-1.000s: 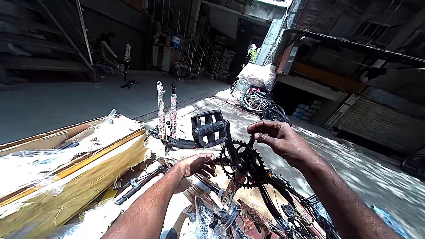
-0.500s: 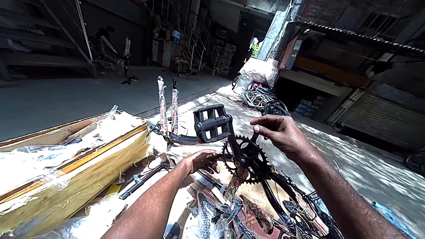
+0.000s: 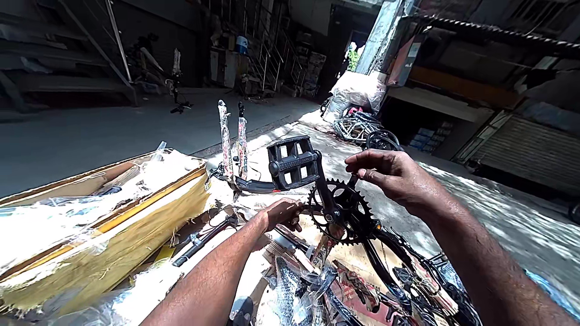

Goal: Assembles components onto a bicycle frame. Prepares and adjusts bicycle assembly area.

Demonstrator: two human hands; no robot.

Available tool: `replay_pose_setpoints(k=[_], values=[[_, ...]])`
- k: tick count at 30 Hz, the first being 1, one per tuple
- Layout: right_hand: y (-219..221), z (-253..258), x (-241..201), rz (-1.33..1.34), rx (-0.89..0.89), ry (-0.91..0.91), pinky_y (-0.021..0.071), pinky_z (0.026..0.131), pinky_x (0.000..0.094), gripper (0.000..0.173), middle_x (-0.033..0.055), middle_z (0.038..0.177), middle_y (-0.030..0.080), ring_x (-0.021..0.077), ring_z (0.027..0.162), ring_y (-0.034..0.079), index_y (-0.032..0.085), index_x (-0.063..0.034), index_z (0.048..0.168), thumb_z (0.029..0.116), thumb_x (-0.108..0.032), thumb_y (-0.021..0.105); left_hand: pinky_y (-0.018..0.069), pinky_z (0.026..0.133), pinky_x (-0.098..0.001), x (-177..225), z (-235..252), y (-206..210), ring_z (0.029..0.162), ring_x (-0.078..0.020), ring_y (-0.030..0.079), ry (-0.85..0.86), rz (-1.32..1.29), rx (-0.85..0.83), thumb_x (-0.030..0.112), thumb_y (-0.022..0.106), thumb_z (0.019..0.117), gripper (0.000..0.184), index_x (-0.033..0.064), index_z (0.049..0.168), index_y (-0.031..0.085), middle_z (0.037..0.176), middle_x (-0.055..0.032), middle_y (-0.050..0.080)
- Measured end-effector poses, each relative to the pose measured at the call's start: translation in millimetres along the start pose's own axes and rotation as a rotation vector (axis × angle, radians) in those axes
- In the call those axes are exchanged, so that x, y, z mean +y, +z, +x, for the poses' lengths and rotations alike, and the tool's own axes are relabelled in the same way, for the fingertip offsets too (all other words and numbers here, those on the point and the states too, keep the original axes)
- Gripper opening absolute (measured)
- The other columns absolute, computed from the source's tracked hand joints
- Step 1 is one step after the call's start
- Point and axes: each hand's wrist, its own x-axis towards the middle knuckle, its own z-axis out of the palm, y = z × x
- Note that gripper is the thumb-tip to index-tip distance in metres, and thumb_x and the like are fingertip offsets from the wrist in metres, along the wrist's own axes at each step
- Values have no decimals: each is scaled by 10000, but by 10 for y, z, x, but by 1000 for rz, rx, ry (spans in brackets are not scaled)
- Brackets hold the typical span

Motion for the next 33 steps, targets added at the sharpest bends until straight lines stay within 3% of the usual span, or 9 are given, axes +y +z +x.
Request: replay_pose_setpoints(k=[3,5,10,14,16,19,24,30,33], values=[[81,40,117,-93,150,10,576,698,300,142,3,898,738,99,764,685,744,-125,1087,962,-188,720,594,651,-331,12,-25,-70,703,-178,685,-6,-13,-83,364,311,1132,428,55,1121,607,791,-47,649],[98,35,162,-61,187,9,540,645,290,91,8,836,729,96,692,649,758,-114,1024,945,-154,738,600,705,-350,29,-52,-82,769,-187,696,-6,-53,-138,325,321,1133,373,80,1203,593,852,-49,661],[41,0,0,-34,56,25,586,857,312,212,32,1069,752,119,938,709,736,-92,1138,992,-26,598,590,649,-341,-8,10,9,653,-177,651,-24,-30,-31,348,278,1141,439,67,927,539,696,-27,553],[110,60,133,-114,200,75,476,566,300,134,-13,760,698,84,610,588,763,-139,996,954,-264,741,584,633,-322,10,8,-1,670,-168,669,-21,16,-15,355,309,1135,437,52,1039,610,743,-30,617],[99,44,116,-73,179,75,510,597,278,86,6,805,722,85,648,621,769,-115,1007,948,-173,745,589,679,-343,18,-26,-69,742,-184,685,-23,-37,-83,312,329,1129,368,75,1165,608,822,-41,647],[54,14,-7,-55,72,63,593,811,306,188,38,1024,755,115,884,710,738,-90,1132,981,-33,643,589,691,-356,17,-53,-101,758,-195,680,-10,-79,-109,275,342,1128,311,79,1091,581,824,-51,629],[113,47,116,-128,204,103,501,563,319,100,1,765,713,99,604,606,774,-133,969,944,-228,754,601,665,-336,-37,6,9,703,-193,694,-26,-57,-47,287,271,1145,419,40,973,561,741,-50,625],[17,59,-42,-88,30,72,588,842,321,230,21,1027,766,93,896,712,751,-99,1143,960,-9,643,596,682,-314,-12,-54,-96,768,-177,714,-77,-37,-51,279,316,1136,377,41,1063,599,823,-60,691],[37,65,-43,-150,74,116,571,779,320,163,-16,962,754,65,814,687,754,-141,1118,976,-195,696,609,689,-322,-2,-86,-145,756,-176,720,-104,-21,-23,235,395,1120,296,37,1089,614,826,-66,708]])
